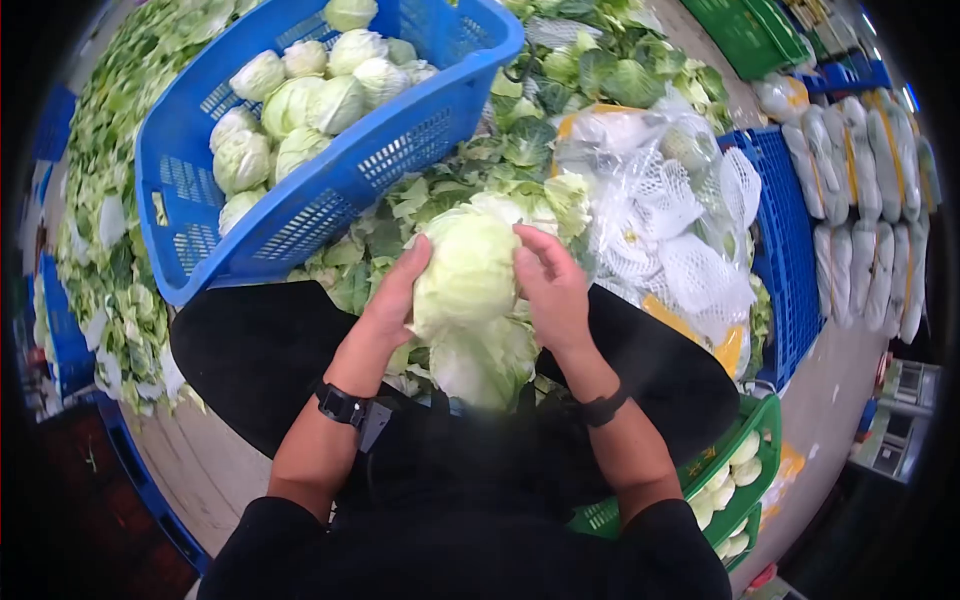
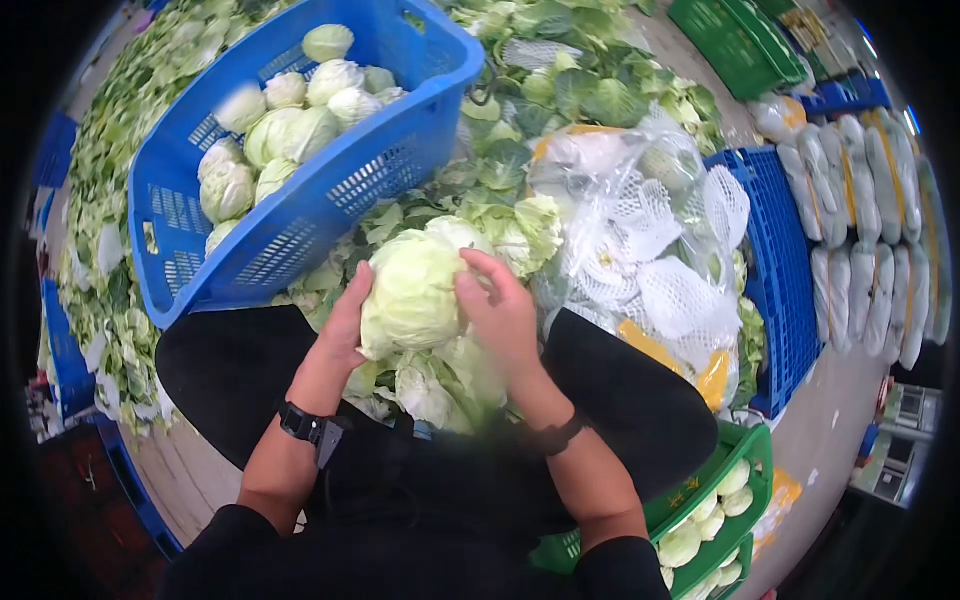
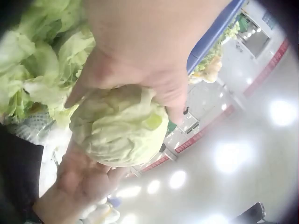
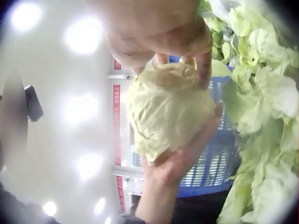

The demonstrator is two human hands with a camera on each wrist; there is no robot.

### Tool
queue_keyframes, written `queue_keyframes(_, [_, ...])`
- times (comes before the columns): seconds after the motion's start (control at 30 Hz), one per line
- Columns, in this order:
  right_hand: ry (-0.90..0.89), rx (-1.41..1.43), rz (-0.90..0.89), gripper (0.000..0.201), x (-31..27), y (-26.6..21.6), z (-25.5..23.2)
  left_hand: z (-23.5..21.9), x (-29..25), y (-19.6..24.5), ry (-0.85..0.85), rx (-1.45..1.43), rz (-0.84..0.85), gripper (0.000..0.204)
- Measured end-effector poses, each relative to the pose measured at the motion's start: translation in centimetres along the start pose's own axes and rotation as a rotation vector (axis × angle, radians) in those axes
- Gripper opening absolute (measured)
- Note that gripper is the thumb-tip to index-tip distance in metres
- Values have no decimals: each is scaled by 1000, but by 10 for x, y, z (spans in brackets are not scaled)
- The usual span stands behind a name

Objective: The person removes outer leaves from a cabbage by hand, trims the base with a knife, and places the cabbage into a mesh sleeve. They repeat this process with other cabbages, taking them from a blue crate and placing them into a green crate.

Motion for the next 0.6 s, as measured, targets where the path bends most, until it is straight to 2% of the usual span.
queue_keyframes(0.03, [13, -112, -106, 42, -2, -4, 0, -4, -2, -1, 14, 104, 1, 74])
queue_keyframes(0.1, [39, -247, -285, 30, -5, -15, 3, -5, -6, 0, 1, 108, -5, 80])
queue_keyframes(0.13, [48, -238, -289, 30, -5, -20, 2, -5, -7, 2, -11, 108, -2, 86])
queue_keyframes(0.2, [66, -745, -586, 26, -19, -53, 12, 1, -8, 4, -53, 69, -28, 91])
queue_keyframes(0.33, [35, -759, -439, 25, -14, -56, -3, -1, -9, -5, -79, 19, -110, 100])
queue_keyframes(0.4, [25, -453, -338, 30, -8, -54, -12, 8, -8, -10, -92, 6, -161, 101])
queue_keyframes(0.43, [-9, -472, -491, 41, -13, -68, -5, 12, -8, -15, -105, -11, -205, 103])
queue_keyframes(0.47, [-4, -472, -480, 41, -16, -74, -2, 12, -7, -17, -101, -19, -213, 103])
queue_keyframes(0.53, [-314, -801, -573, 52, -25, -78, 28, 11, -6, -30, -92, -5, -339, 107])
queue_keyframes(0.57, [-311, -800, -564, 52, -26, -77, 27, 12, -7, -33, -85, -27, -352, 105])
queue_keyframes(0.6, [-358, -789, -469, 53, -24, -70, 27, 11, -9, -36, -83, -30, -359, 105])
Point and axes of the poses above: each hand's wrist, its own x-axis towards the middle knuckle, its own z-axis out of the palm, y = z × x, the point moved 7 cm from there along x, towards the middle knuckle, and after that the axes turned 9 degrees about -y, right-handed, at the moved point
